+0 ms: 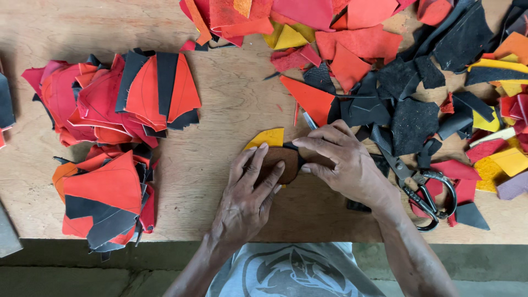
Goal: The person assembles small leather pieces by tracing a template onto a yellow piece, cutting it with shears, and attaching a black piece. They then use a metal block to press or shape the assembled parts. The process is repeated with red and black pieces.
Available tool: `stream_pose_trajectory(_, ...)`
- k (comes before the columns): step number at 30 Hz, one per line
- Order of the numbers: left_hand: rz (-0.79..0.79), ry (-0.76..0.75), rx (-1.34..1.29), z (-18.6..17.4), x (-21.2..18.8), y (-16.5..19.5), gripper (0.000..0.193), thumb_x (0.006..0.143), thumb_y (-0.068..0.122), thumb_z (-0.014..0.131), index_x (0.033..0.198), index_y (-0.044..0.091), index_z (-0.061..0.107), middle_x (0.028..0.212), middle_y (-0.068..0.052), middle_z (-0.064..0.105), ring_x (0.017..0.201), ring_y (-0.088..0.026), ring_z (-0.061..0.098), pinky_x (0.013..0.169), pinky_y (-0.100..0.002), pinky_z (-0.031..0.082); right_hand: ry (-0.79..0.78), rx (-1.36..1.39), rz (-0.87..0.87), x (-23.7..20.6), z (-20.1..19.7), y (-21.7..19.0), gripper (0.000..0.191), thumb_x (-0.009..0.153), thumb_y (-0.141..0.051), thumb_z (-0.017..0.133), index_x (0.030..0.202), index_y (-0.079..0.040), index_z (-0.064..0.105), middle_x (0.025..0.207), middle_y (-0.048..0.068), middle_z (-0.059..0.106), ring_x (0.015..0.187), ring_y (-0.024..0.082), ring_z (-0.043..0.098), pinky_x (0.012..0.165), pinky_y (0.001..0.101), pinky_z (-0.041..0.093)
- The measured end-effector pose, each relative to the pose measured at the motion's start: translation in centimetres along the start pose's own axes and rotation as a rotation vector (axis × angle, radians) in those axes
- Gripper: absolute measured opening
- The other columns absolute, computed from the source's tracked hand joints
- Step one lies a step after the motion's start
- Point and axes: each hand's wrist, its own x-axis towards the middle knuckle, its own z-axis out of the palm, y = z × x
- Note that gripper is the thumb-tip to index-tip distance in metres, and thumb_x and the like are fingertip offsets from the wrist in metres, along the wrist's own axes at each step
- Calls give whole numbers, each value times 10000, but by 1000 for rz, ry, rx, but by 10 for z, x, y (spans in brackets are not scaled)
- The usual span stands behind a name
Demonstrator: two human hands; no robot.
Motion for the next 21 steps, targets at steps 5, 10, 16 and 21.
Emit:
stream_pose_trajectory(5,4,5,11,1,0,-1,432,892,117,761,1319,93,700,1550,-233,440,1403,-441,432,1128,-501,459,4,4,-4,0,1,1,586,651,-94,897,1207,-107,714,1090,68,676,969,285,593,861,387,516)
stream_pose_trajectory(10,7,10,16,2,-1,-2,427,897,121,761,1318,90,700,1545,-235,445,1399,-439,431,1134,-500,454,-1,1,-7,-1,1,2,590,645,-91,900,1205,-104,715,1085,67,674,962,283,590,859,388,514)
stream_pose_trajectory(16,8,21,17,3,-1,-2,436,893,120,764,1323,89,695,1537,-234,449,1391,-440,433,1148,-510,434,3,4,-12,0,1,2,592,647,-92,897,1209,-102,711,1091,70,674,969,285,591,864,388,514)
stream_pose_trajectory(21,12,31,16,4,-1,-2,450,889,108,765,1332,91,691,1540,-235,449,1391,-440,433,1148,-508,440,-2,3,-16,-1,0,2,589,656,-106,900,1212,-101,708,1097,73,675,971,288,591,860,391,512)
